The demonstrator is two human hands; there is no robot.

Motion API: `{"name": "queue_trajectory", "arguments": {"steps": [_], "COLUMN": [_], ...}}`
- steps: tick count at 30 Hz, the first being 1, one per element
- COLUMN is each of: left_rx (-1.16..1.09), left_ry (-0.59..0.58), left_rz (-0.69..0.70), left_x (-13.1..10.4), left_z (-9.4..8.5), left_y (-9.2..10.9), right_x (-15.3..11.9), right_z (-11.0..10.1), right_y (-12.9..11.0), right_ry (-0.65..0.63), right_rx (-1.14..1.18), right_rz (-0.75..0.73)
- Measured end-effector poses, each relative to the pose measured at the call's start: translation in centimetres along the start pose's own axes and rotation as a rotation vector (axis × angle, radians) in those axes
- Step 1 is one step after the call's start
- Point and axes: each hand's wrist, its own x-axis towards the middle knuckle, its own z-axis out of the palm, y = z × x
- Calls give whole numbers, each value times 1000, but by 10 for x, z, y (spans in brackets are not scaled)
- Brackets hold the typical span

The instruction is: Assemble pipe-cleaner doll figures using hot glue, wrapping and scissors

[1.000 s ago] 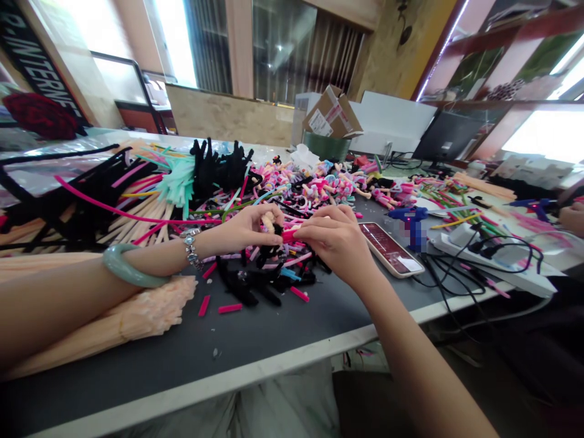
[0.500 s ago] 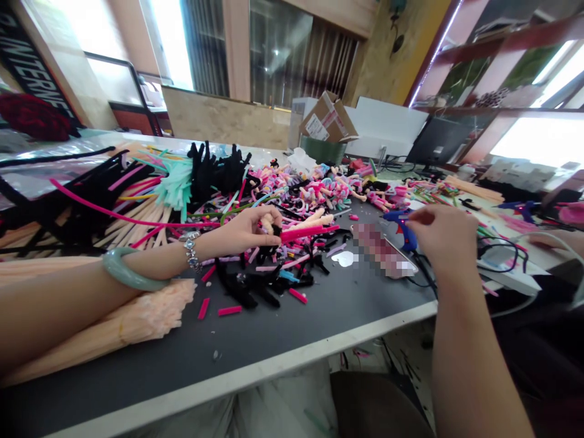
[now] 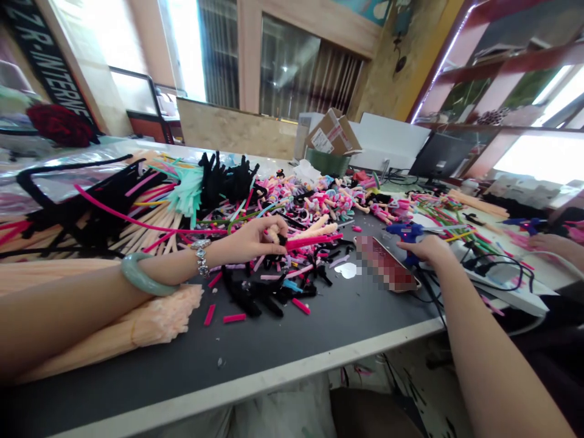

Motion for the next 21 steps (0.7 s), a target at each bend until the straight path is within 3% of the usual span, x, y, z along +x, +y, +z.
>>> {"name": "queue_trajectory", "arguments": {"steps": [3, 5, 8, 13, 18, 21], "left_rx": [-2, -15, -26, 13, 72, 112], "left_ry": [1, -8, -17, -10, -4, 1], "left_rz": [-21, -21, -9, -5, -7, 19], "left_x": [-1, -1, 0, 0, -1, -1], "left_z": [0, 0, 0, 0, -1, -1], "left_y": [2, 1, -2, -1, 1, 0], "right_x": [-2, -3, -5, -22, -68, -94], "right_z": [2, 0, -6, -20, -29, -32], "right_y": [-8, -15, -30, -62, -108, -129], "right_ry": [-150, -179, -121, 80, 192, 195], "right_rx": [-90, -129, -152, -142, 295, 525], "right_rz": [174, 232, 240, 238, 312, 189]}}
